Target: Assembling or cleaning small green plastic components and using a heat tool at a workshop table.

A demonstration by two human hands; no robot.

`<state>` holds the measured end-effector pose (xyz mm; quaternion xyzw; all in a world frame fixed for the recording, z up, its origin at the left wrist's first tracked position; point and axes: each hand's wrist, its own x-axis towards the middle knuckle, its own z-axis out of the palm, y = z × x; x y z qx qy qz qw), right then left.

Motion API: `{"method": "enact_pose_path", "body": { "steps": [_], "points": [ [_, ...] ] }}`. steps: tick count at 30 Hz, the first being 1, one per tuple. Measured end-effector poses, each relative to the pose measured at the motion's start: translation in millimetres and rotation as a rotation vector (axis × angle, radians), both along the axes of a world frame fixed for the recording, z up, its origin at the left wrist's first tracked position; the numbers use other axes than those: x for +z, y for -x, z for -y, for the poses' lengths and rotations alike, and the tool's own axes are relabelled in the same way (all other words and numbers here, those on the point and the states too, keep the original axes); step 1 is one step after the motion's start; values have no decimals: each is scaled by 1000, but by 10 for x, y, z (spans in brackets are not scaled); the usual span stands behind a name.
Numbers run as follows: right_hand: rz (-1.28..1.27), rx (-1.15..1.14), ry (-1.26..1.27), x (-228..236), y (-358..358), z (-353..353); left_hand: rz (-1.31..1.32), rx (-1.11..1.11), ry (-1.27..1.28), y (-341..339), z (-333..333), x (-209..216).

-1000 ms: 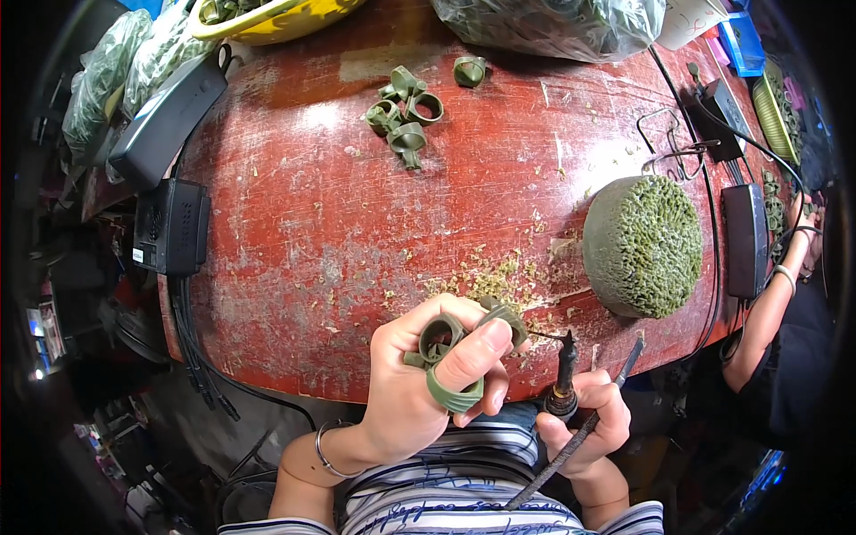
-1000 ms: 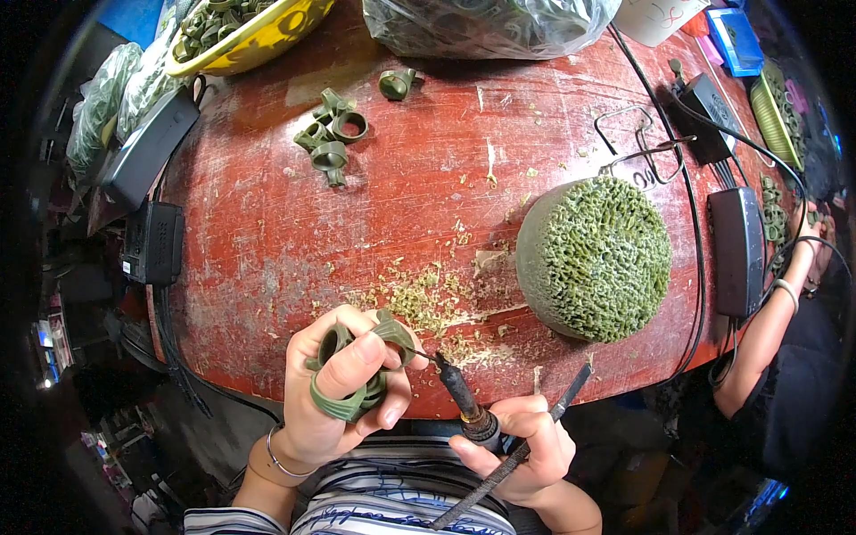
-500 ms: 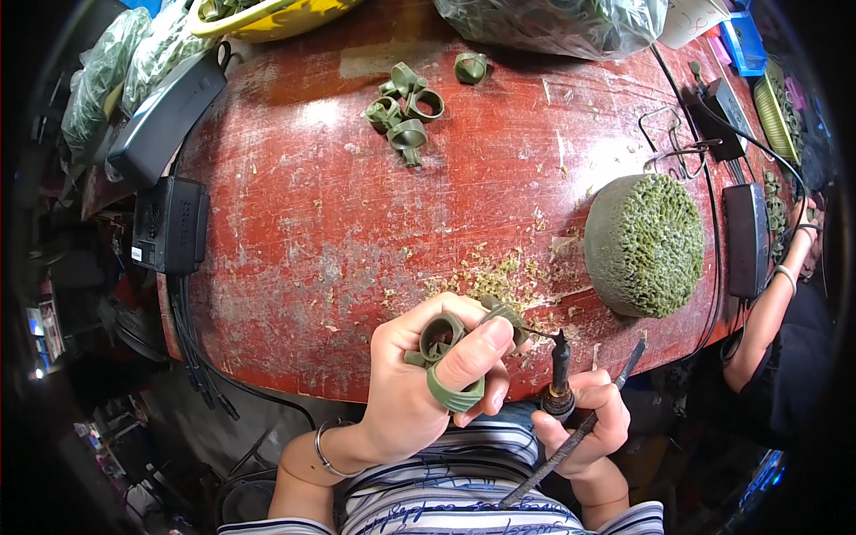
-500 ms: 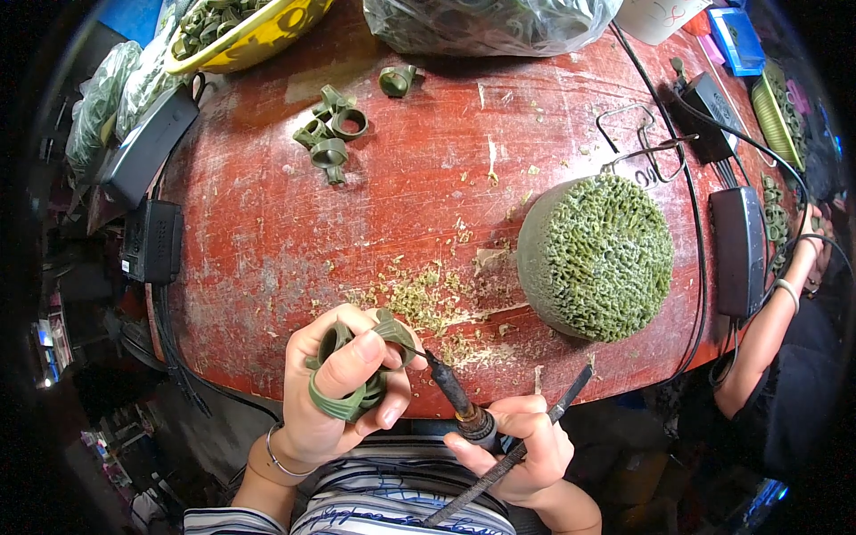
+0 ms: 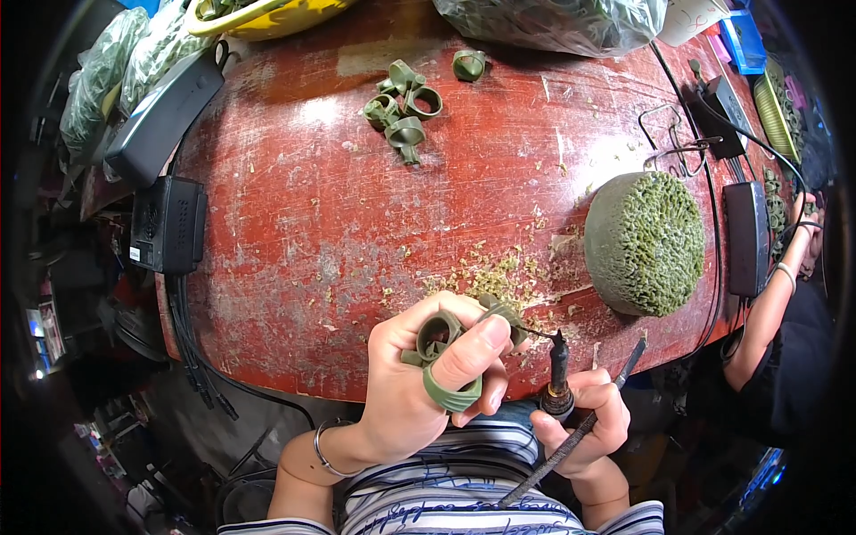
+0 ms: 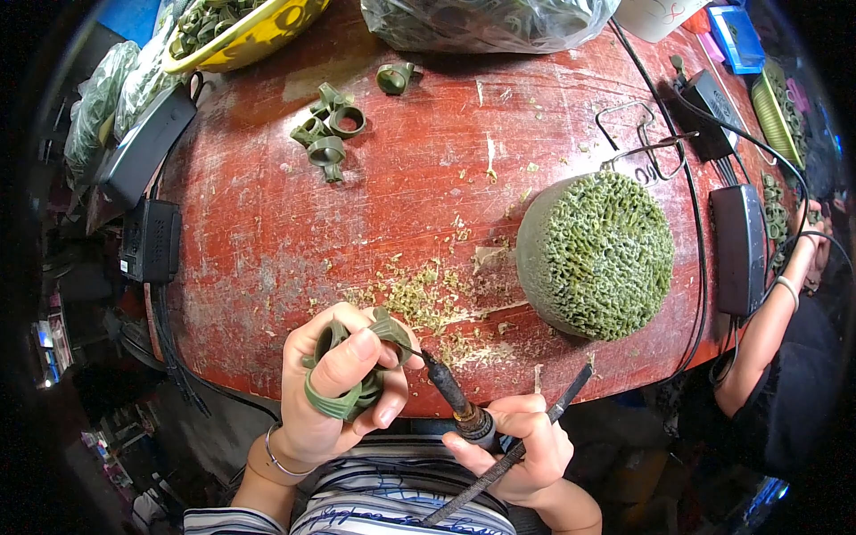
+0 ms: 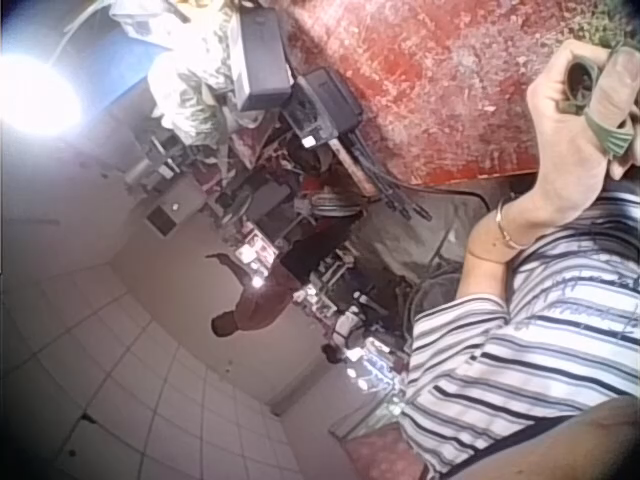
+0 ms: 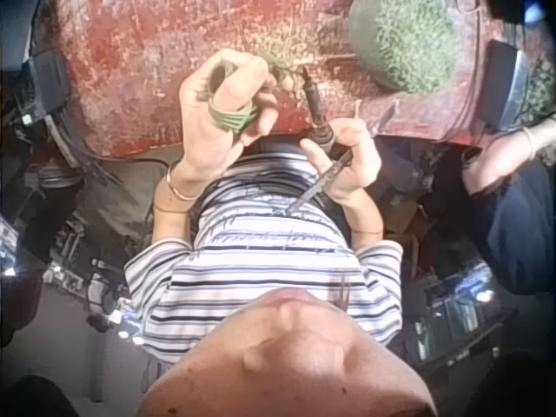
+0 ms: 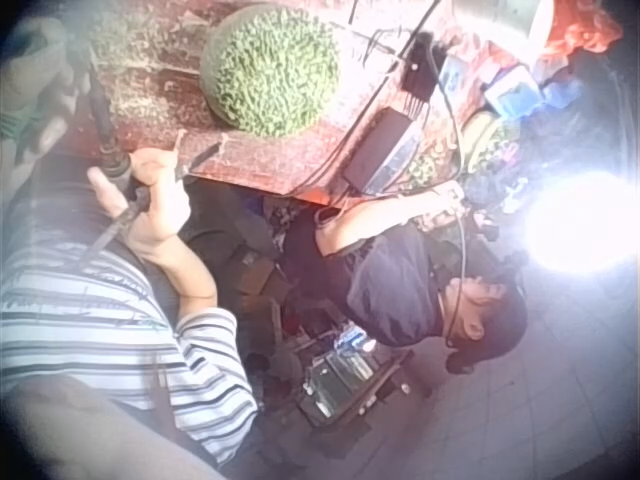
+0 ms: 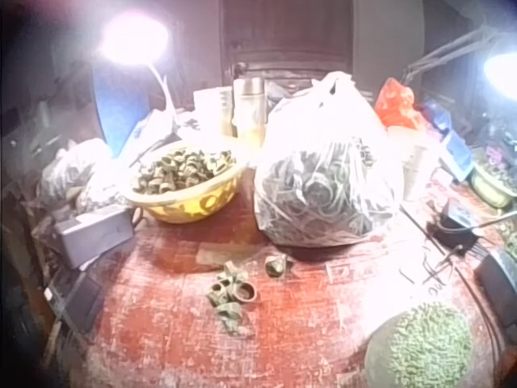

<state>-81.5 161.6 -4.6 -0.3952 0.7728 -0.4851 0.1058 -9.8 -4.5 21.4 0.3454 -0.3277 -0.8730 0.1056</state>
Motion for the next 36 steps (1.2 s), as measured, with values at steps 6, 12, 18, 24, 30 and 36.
{"method": "enact_pose_path", "body": {
  "steps": [6,12,18,24,30,36],
  "points": [
    [-5,-3,0,-18,-8,-12,9,-4,-4,2,9,10],
    [-6,-9,-8,-7,-10,-12,-6,8,-11,3,2,3],
    [-12,9,2,-21,-1,-18,-24,12,-17,-6,5,-15],
    [-5,6,24,-32,-5,-29,-26,-6,-7,8,16,4],
    [-2,23,6,-25,-1,-26,-6,0,2,6,11,24],
    [4,9,18,-45,-7,-34,-4,-12,7,10,18,10]
  ]
}}
